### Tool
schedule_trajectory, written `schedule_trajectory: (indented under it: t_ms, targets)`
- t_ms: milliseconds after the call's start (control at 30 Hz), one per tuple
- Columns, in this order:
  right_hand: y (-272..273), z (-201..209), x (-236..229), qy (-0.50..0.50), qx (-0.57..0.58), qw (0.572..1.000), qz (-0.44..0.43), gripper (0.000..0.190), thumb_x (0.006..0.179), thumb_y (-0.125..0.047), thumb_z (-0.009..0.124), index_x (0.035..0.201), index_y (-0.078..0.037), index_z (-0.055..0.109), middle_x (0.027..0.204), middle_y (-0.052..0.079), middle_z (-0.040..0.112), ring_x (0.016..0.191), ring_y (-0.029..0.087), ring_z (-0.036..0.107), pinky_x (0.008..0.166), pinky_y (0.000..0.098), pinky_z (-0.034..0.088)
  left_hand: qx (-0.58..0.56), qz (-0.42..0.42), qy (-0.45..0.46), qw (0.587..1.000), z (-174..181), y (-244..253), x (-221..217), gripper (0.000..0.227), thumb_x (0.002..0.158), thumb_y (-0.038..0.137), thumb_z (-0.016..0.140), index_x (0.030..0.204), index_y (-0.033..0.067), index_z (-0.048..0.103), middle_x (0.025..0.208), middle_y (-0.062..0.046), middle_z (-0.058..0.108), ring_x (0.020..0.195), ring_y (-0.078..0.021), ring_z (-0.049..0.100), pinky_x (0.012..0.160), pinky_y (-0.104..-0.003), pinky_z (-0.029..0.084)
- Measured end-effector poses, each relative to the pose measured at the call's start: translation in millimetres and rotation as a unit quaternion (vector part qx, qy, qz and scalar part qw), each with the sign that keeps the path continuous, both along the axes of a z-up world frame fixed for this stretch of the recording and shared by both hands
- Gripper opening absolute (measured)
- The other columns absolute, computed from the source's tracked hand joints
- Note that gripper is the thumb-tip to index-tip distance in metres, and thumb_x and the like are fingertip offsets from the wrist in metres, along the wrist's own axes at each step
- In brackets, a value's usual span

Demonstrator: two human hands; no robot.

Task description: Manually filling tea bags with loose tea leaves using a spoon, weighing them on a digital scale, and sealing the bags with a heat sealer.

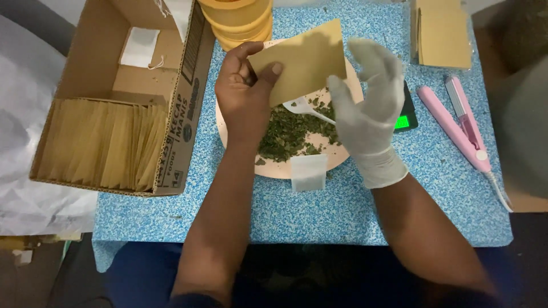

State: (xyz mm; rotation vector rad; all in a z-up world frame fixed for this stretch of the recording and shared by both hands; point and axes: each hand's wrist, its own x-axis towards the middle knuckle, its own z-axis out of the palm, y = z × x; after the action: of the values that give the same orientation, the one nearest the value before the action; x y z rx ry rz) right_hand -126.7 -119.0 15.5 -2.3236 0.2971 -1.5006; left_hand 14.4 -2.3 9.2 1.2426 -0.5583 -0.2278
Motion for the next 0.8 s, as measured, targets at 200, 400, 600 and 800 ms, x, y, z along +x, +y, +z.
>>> schedule_trajectory:
  t_ms: [200, 400, 600, 800]
  targets:
    - [16, 12, -4, 0.058, 0.01, 0.997, 0.054, 0.022, 0.098, -0.007, 0.073, 0.116, 0.004, 0.07, 0.112, 0.021, 0.067, 0.102, 0.035, 0.062, 0.086, 0.0433, 0.055, -0.043, -0.051, -0.058, 0.996, 1, -5, -22, 0.032, 0.094, 0.028, 0.073, 0.118, 0.0096, 0.061, 0.094, -0.004, 0.065, 0.087, -0.0132, 0.06, 0.073, -0.027, 0.051]
    - [19, 21, -5, 0.041, 0.101, 0.985, 0.134, 0.033, 0.102, -0.018, 0.066, 0.124, 0.006, 0.063, 0.124, 0.024, 0.065, 0.105, 0.032, 0.069, 0.092, 0.0395, 0.061, -0.01, -0.176, -0.101, 0.979, 7, 2, -20, 0.042, 0.1, 0.038, 0.063, 0.131, 0.0099, 0.057, 0.118, -0.005, 0.068, 0.108, -0.0182, 0.067, 0.092, -0.034, 0.058]
    - [14, 23, -6, 0.069, 0.094, 0.979, 0.168, 0.035, 0.101, -0.024, 0.07, 0.123, 0.003, 0.065, 0.119, 0.019, 0.069, 0.108, 0.031, 0.07, 0.091, 0.0383, 0.06, -0.022, -0.218, -0.083, 0.972, 9, 3, -16, 0.057, 0.091, 0.051, 0.072, 0.133, 0.0149, 0.057, 0.121, -0.001, 0.064, 0.111, -0.0163, 0.064, 0.082, -0.031, 0.062]
    - [14, 26, -8, 0.105, 0.145, 0.964, 0.199, 0.043, 0.096, -0.029, 0.073, 0.127, 0.001, 0.064, 0.123, 0.017, 0.068, 0.109, 0.028, 0.07, 0.089, 0.0352, 0.062, -0.019, -0.215, -0.088, 0.972, 6, 3, -13, 0.064, 0.084, 0.056, 0.077, 0.131, 0.0167, 0.057, 0.109, 0.0, 0.06, 0.103, -0.0128, 0.06, 0.078, -0.027, 0.054]
